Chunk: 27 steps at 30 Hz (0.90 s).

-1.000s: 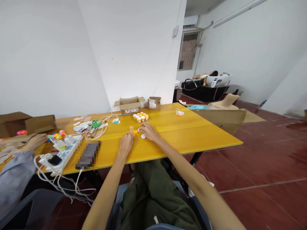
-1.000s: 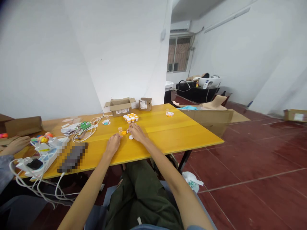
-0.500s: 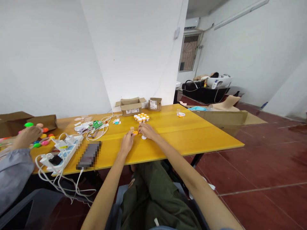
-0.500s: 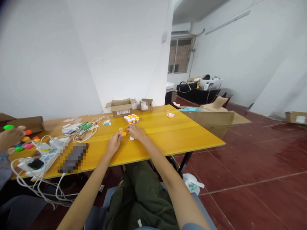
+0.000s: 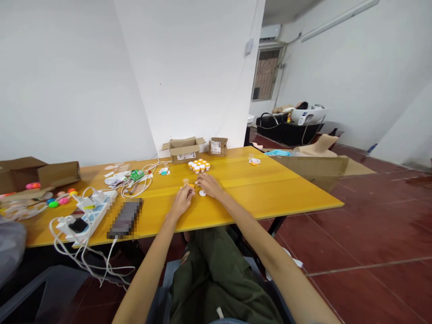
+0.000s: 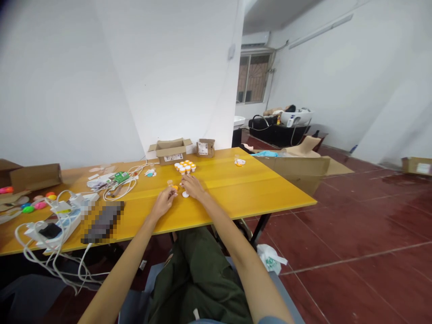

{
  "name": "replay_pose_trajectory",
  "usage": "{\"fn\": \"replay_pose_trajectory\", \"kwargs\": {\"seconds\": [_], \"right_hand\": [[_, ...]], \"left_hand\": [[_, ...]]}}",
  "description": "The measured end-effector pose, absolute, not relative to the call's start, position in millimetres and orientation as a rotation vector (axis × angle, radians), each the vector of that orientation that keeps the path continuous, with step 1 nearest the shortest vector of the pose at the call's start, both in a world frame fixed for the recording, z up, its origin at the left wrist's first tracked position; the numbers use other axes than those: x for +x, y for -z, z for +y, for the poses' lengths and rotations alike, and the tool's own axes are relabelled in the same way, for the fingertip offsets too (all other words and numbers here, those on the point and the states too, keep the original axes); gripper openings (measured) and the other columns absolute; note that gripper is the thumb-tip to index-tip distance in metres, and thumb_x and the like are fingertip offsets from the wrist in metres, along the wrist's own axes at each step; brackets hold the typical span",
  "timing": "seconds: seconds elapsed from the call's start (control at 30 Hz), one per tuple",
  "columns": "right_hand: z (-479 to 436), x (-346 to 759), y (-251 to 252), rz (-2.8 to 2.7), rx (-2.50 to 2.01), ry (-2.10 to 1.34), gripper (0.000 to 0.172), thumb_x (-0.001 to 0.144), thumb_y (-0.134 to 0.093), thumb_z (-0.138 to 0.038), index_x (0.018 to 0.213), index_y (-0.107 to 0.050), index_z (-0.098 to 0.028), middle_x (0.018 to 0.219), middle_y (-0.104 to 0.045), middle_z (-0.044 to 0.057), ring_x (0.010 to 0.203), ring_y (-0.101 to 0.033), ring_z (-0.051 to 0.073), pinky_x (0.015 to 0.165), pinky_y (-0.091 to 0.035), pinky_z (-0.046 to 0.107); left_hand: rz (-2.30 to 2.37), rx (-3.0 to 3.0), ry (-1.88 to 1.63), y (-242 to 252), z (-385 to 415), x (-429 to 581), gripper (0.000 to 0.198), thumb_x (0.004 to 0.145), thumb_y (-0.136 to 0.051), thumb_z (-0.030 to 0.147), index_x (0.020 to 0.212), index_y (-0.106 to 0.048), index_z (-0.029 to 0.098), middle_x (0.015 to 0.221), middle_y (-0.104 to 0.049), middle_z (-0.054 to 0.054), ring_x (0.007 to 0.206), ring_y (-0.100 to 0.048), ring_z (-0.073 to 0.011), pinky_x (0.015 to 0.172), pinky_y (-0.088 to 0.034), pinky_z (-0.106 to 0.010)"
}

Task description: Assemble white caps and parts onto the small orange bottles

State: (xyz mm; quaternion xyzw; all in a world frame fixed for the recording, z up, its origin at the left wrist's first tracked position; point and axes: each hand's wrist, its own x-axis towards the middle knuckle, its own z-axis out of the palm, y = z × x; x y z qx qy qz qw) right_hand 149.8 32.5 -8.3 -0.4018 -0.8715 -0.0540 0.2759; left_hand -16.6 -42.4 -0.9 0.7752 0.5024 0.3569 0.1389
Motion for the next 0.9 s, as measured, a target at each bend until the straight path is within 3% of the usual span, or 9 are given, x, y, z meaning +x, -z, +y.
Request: {"fn": "replay_pose_trajectory", "kwargs": {"seconds": [0.23,0.53,0.9], "right_hand": [[23.1,168.4,9.1,-2.155,-1.057,-0.054,0.018,0.093,-0.055,-0.013,0.084,-0.070,-0.020,0.103,-0.067,0.008,0.099,-0.060,0.020,0.090,-0.047,0.035],[6.9,207.8,22.4,-2.011,-1.206,-0.321,0.012,0.082,-0.067,-0.015,0.073,-0.070,-0.021,0.105,-0.069,0.007,0.102,-0.063,0.022,0.093,-0.047,0.038],[7.6,204.9,22.7,-1.968,-1.247,-0.235,0.015,0.086,-0.060,-0.014,0.080,-0.071,-0.023,0.096,-0.069,0.005,0.099,-0.063,0.021,0.093,-0.046,0.036]], "left_hand": [[1.441,2.309,-0.924,-0.2,-45.1,-15.5,0.014,0.090,-0.049,0.014,0.088,-0.061,0.022,0.083,-0.063,-0.002,0.078,-0.059,-0.0183,0.083,-0.049,-0.032],[1.353,2.359,-0.980,-2.2,-45.5,-14.1,0.013,0.091,-0.051,0.016,0.083,-0.060,0.022,0.085,-0.066,-0.002,0.078,-0.061,-0.0171,0.081,-0.050,-0.030],[1.311,2.121,-1.066,2.7,-38.1,-12.4,0.013,0.087,-0.055,0.021,0.091,-0.067,0.020,0.086,-0.071,-0.002,0.073,-0.064,-0.0161,0.074,-0.054,-0.030]]}}
